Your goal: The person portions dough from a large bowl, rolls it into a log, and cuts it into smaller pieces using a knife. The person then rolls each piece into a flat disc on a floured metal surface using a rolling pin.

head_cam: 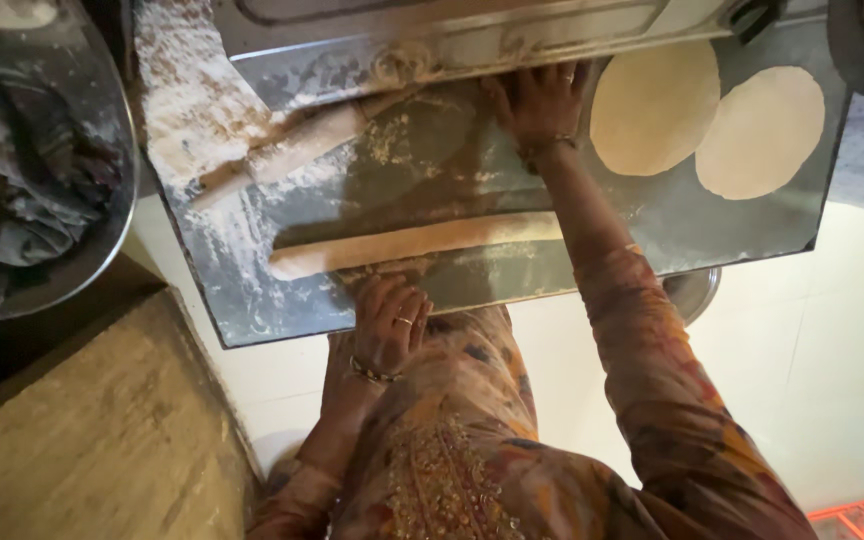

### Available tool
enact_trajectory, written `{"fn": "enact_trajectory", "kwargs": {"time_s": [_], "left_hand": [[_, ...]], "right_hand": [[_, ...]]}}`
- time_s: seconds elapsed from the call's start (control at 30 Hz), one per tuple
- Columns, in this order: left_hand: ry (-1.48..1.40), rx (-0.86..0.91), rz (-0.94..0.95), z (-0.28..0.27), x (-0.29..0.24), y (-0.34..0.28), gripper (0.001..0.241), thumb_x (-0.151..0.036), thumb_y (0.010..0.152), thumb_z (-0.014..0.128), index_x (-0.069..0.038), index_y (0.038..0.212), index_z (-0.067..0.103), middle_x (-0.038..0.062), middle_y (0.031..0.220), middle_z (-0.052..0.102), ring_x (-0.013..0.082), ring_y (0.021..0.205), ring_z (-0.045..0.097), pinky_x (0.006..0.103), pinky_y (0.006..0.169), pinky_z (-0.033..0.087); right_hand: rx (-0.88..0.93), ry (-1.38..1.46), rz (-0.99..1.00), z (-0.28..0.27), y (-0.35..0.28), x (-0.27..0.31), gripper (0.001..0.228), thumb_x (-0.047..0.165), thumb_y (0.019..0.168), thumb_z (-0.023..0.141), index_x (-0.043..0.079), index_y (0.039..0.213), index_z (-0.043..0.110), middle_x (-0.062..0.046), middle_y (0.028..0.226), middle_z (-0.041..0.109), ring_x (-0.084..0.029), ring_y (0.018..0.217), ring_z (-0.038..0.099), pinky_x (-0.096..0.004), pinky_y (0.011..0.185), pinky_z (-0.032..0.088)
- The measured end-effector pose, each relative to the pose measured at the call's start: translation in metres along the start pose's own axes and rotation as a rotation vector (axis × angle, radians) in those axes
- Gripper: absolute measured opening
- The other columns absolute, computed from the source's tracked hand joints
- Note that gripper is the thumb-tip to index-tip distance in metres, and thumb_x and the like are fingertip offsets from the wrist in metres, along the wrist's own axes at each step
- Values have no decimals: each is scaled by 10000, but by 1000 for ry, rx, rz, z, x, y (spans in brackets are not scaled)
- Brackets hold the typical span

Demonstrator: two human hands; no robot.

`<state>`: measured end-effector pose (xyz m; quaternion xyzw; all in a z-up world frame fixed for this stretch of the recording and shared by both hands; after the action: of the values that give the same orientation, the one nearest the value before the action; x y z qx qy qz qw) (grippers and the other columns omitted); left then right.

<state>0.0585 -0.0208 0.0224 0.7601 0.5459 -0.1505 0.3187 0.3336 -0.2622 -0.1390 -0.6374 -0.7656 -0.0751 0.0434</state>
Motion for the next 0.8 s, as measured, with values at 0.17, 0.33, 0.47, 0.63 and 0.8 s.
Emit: {"fn": "enact_trajectory", "kwargs": {"time_s": [0.17,0.33,0.47,0.63,0.8], "left_hand": [[-90,3,3,6,-10,25,143,-155,935,754,-22,985,737,137,1049,707,340,1107,633,529,1008,489],[-107,-23,53,16,-19,53,171,-164,948,749,-16,1032,736,134,1089,712,341,1126,637,535,1034,487],[-176,-55,11,37,-18,85,291,-185,988,732,-16,1215,664,166,1224,667,376,1191,606,536,1068,480],[-1468,-289,-896,154,68,153,565,-151,965,679,-143,1442,378,47,1455,451,218,1298,509,355,1054,485],[-2261,-487,-1096,253,116,206,273,125,808,634,-61,1006,662,66,1031,703,243,989,656,362,901,541]], "right_hand": [[147,80,183,7,-11,-2,672,678,1004,487,218,1490,551,-193,1558,435,-437,1486,307,-749,1179,110],[120,54,163,-13,-9,14,681,634,1028,447,159,1512,496,-229,1581,401,-460,1486,262,-715,1167,58],[122,25,134,-19,-6,21,683,583,1075,382,123,1578,425,-261,1599,376,-492,1495,238,-681,1198,27],[125,-35,116,-13,-7,22,714,584,1054,376,103,1581,398,-286,1587,366,-513,1480,230,-679,1182,30],[141,-47,144,-7,-3,9,666,554,1060,383,131,1574,419,-263,1594,380,-507,1482,259,-693,1194,64]]}}
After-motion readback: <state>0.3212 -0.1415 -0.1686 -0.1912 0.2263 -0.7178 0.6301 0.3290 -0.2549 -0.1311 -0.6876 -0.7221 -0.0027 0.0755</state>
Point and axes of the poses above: each hand's wrist, its own y-axis towards the middle knuckle, its own z-axis out of the palm, x = y × z, the point moved 8 cm from there along y, towards the middle knuckle
